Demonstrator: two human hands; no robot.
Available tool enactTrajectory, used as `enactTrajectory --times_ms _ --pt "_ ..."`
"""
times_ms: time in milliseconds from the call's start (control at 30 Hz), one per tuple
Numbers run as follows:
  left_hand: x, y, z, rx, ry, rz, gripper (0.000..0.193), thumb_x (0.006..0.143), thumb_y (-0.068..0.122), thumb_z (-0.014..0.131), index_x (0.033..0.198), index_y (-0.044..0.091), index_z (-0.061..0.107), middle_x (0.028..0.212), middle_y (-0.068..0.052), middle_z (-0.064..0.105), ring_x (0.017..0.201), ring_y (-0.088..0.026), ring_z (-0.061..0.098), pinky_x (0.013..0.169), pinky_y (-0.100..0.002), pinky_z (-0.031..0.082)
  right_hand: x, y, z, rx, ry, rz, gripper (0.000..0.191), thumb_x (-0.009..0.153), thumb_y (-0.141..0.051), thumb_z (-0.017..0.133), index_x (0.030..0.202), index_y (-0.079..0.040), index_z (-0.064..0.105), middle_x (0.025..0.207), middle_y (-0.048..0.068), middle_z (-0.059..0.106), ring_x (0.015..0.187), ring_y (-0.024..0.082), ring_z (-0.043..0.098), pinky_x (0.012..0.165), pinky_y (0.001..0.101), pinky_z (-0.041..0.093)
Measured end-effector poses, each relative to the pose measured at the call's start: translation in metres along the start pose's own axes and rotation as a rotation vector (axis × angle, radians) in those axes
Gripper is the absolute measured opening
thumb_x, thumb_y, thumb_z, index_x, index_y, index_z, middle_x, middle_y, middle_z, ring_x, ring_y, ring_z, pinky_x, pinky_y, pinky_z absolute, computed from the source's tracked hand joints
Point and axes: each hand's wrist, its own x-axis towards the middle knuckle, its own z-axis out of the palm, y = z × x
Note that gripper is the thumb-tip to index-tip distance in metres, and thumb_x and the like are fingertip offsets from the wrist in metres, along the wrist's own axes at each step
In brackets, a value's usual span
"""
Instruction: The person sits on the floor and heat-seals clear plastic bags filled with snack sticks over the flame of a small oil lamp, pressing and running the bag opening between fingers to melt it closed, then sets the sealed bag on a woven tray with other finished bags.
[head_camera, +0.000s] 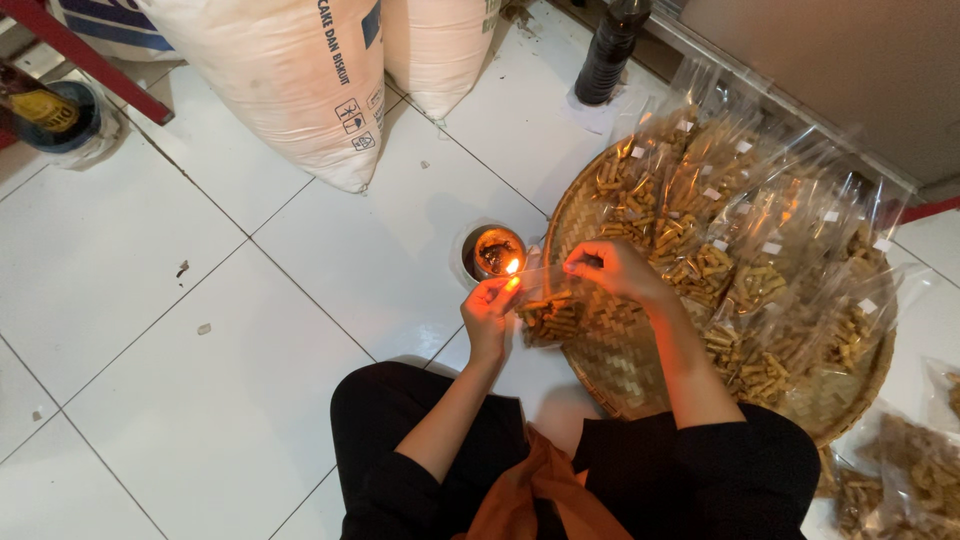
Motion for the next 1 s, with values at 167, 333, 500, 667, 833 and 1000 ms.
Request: enactTrajectory --times_ms 167,333,500,667,833,1000 --pt "-0.001 0.001 0.002 -0.014 -0.024 0.006 0.012 0.095 0.005 0.071 0.1 -0.005 0.07 0.094 -0.01 0.071 0.087 -0.018 0.071 0.087 -0.034 0.06 -0.006 -0.01 -0.007 0.022 -0.027 0.111 0.02 0.091 -0.024 0.073 0.098 -0.006 0.077 0.081 0.002 0.073 0.072 0.011 0.06 0.063 0.0315 0.047" --pt "-0.003 0.002 0.002 -0.033 -0.042 -0.009 0.013 0.095 0.006 0.07 0.102 -0.005 0.07 0.096 -0.01 0.072 0.089 -0.018 0.072 0.088 -0.034 0.06 -0.007 -0.013 -0.013 -0.003 -0.047 0.002 0.023 0.091 -0.03 0.075 0.097 -0.008 0.077 0.078 0.0 0.073 0.07 0.007 0.06 0.062 0.0272 0.048" --pt "-0.001 0.001 0.0 -0.044 -0.051 -0.01 0.013 0.095 0.006 0.071 0.102 -0.005 0.069 0.096 -0.011 0.072 0.089 -0.019 0.071 0.088 -0.034 0.06 -0.01 -0.016 -0.017 -0.003 -0.081 0.18 0.025 0.089 -0.033 0.076 0.098 -0.01 0.078 0.079 0.0 0.07 0.064 0.01 0.053 0.055 0.0302 0.043" --pt "0.0 -0.001 -0.001 -0.03 -0.01 -0.035 0.016 0.095 0.008 0.07 0.104 -0.005 0.071 0.095 -0.011 0.072 0.088 -0.02 0.072 0.087 -0.035 0.06 -0.01 -0.009 -0.016 -0.008 -0.078 0.128 0.025 0.09 -0.034 0.077 0.097 -0.009 0.078 0.08 0.001 0.068 0.065 0.009 0.053 0.058 0.029 0.043" --pt "0.0 -0.002 -0.002 -0.06 -0.027 -0.022 0.017 0.096 0.009 0.07 0.104 -0.006 0.07 0.094 -0.012 0.073 0.088 -0.021 0.072 0.088 -0.036 0.06 -0.008 -0.005 -0.018 0.045 -0.087 -0.07 0.024 0.091 -0.032 0.077 0.096 -0.008 0.077 0.084 -0.004 0.073 0.074 0.004 0.06 0.065 0.0244 0.047" --pt "0.001 -0.004 -0.002 -0.035 -0.016 -0.029 0.018 0.096 0.009 0.07 0.104 -0.007 0.07 0.095 -0.013 0.072 0.089 -0.021 0.072 0.087 -0.036 0.06 -0.012 -0.009 -0.021 0.077 -0.11 0.177 0.024 0.089 -0.031 0.075 0.096 -0.008 0.076 0.082 -0.003 0.069 0.064 0.008 0.048 0.055 0.0291 0.038"
